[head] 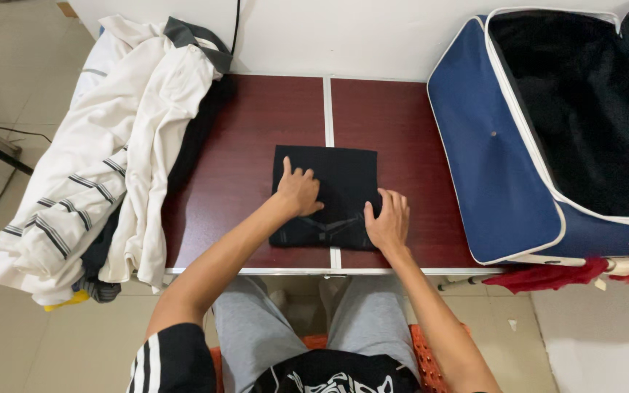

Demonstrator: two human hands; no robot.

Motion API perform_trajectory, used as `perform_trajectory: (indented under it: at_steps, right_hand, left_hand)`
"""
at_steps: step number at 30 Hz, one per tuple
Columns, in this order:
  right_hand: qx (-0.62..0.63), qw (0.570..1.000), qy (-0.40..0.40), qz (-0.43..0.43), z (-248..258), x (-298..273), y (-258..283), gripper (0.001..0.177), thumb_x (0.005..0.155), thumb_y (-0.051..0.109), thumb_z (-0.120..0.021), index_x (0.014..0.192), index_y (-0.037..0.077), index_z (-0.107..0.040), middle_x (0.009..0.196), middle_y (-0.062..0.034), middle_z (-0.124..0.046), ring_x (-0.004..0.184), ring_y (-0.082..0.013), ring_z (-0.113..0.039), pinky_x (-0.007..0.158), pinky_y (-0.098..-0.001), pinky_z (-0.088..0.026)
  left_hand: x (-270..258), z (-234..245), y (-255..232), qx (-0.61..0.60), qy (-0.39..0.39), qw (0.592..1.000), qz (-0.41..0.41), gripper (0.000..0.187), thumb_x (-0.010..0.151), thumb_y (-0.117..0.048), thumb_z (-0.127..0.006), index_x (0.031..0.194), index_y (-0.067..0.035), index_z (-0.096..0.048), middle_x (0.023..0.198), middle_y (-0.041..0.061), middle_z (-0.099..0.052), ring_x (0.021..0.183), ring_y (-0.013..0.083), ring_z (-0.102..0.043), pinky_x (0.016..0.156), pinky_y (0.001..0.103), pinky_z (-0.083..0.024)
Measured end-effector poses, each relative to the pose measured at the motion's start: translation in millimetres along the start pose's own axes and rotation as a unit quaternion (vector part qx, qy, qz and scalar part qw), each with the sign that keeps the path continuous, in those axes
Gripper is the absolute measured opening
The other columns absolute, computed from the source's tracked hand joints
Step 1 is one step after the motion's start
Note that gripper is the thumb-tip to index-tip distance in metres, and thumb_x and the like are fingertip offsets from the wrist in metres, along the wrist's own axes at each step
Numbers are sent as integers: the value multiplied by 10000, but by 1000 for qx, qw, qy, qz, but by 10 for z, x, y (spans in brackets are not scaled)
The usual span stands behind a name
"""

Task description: The person folds a black t-shirt on a table by hand and places it inside a blue suitcase.

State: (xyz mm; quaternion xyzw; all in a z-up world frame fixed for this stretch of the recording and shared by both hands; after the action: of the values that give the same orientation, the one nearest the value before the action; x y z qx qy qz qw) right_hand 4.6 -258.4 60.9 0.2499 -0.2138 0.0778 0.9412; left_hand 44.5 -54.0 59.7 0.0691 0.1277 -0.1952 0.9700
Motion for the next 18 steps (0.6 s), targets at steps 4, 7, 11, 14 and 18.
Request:
perform_trajectory:
  at_steps: [4,7,11,14,18]
  right_hand:
    - [-43,999,-22,-21,54,-16,31,381,898,314,-681,1130,13,-708,1158,-146,-626,1142,-346,-547,961,-493,-435]
    - [-69,997,3,-32,44,-34,47,371,925,328,-675,1082,-5,-717,1130,-158,-625,1109,-347,-561,930,-493,-452]
    - [-81,995,32,-49,34,-52,31,388,946,349,-666,1083,-11,-715,1119,-169,-622,1088,-354,-584,902,-495,-494]
    - [-66,994,43,-69,52,-108,37,399,935,352,-666,1072,-20,-712,1118,-161,-628,1090,-359,-594,882,-498,-512]
    - [-47,994,49,-86,71,-122,32,428,924,356,-681,1091,-37,-701,1120,-168,-630,1096,-369,-590,896,-499,-506]
  left_hand:
    - [482,242,-437,-11,-88,993,-76,547,918,-364,-694,1414,-150,-602,1382,141,-578,1260,338,-589,1078,595,-375]
    - [808,220,-769,-8,-84,988,-131,642,881,-231,-705,1493,-268,-515,1390,153,-560,1190,334,-627,962,526,-488]
    - [1086,64,-996,41,-30,989,-136,648,905,-218,-694,1500,-360,-482,1363,125,-587,1192,319,-632,922,485,-520]
    - [1094,94,-1097,75,-47,982,-168,615,919,-226,-702,1498,-321,-520,1331,111,-643,1127,288,-696,870,441,-563]
    - [1054,96,-1202,76,-34,978,-191,593,919,-192,-677,1463,-374,-527,1197,94,-699,1004,284,-730,768,409,-592]
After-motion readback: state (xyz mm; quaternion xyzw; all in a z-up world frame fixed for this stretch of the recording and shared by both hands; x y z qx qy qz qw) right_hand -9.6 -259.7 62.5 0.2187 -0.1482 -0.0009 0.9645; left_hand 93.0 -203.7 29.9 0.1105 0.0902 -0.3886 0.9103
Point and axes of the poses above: each hand's wrist, its own x-axis towards the middle knuckle, its own z-axis out of the back of the hand, y = z × x, the point moved 10 cm from there along x, towards the middle knuckle
